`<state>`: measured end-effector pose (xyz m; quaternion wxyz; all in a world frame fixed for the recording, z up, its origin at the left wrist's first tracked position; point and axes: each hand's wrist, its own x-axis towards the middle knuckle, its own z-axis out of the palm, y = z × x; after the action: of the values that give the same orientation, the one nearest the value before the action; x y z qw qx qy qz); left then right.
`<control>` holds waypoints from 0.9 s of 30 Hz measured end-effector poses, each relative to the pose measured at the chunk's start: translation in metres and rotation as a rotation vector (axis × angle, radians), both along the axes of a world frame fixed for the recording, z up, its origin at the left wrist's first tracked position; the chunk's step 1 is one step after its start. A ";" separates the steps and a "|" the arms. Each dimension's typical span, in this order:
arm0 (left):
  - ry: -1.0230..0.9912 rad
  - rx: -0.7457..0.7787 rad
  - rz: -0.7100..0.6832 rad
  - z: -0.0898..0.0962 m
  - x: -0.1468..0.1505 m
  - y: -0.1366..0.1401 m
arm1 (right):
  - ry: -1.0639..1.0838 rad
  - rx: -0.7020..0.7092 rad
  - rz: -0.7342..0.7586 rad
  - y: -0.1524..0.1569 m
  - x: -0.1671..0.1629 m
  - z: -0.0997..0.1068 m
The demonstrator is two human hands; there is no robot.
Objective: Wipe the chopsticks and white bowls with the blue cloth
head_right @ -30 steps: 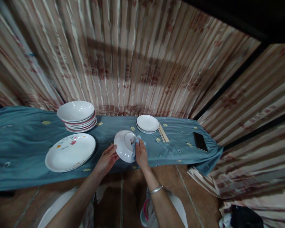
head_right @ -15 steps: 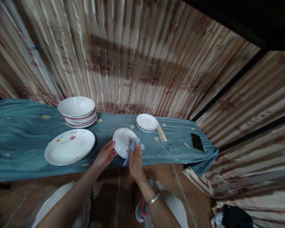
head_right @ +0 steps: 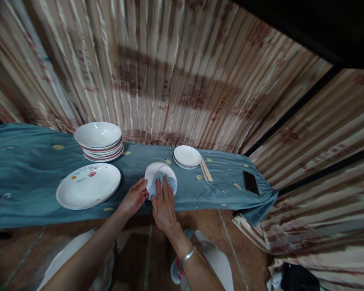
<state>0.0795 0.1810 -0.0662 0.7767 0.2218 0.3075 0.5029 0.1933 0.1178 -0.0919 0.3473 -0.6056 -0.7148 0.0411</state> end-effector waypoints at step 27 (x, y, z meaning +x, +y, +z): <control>0.160 0.229 -0.293 0.020 0.008 -0.031 | 0.702 -0.013 -0.226 0.064 0.081 0.043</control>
<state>0.0874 0.1502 -0.0466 0.7843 0.3904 0.2734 0.3971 0.2741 0.1813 -0.0489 0.5700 -0.6320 -0.4803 0.2121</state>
